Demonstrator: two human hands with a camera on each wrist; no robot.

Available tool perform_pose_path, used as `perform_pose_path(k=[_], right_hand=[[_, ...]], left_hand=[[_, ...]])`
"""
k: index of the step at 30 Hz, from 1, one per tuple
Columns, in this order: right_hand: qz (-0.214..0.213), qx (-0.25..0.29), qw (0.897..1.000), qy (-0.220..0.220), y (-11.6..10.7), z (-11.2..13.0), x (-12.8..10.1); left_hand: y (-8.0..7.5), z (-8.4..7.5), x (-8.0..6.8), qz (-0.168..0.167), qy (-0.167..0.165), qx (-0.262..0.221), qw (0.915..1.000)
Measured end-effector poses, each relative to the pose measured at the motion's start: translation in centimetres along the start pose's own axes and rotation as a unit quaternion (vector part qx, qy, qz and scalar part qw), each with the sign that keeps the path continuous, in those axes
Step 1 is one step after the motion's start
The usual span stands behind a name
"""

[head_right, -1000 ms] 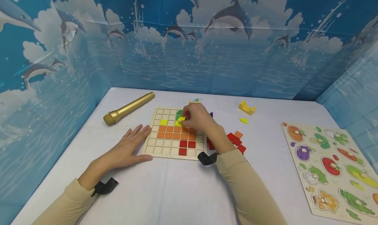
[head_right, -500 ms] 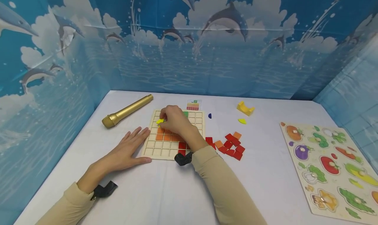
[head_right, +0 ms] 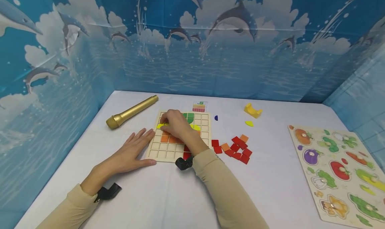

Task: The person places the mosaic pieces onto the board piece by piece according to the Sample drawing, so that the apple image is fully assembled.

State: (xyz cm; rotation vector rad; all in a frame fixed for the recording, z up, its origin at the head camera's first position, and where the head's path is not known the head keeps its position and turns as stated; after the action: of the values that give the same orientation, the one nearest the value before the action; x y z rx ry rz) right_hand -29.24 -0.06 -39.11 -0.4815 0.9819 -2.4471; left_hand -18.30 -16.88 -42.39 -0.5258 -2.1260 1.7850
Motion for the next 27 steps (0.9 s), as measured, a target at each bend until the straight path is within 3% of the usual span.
perform_pose_path(k=[12, 27], right_hand=[[-0.019, -0.002, 1.000, -0.010, -1.2, -0.6, -1.6], [-0.054, 0.010, 0.998, -0.006, -6.7, -4.1, -5.7]], left_hand=[[0.0, -0.2, 0.0, 0.001, -0.003, -0.003, 1.0000], [0.0, -0.1, 0.0, 0.001, -0.003, -0.005, 1.0000]])
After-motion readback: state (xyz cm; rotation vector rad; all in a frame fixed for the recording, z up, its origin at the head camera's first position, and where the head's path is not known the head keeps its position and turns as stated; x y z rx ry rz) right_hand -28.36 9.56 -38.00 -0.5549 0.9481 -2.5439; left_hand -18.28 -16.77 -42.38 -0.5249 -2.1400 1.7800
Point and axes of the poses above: each hand's wrist, its own x-axis towards the middle knuckle, its own y-axis out of the palm, z = x × y, the point moved 5 cm from there along x, towards the middle knuckle, and after that the axes turned 12 degrees about x, right-handed, at the moved point
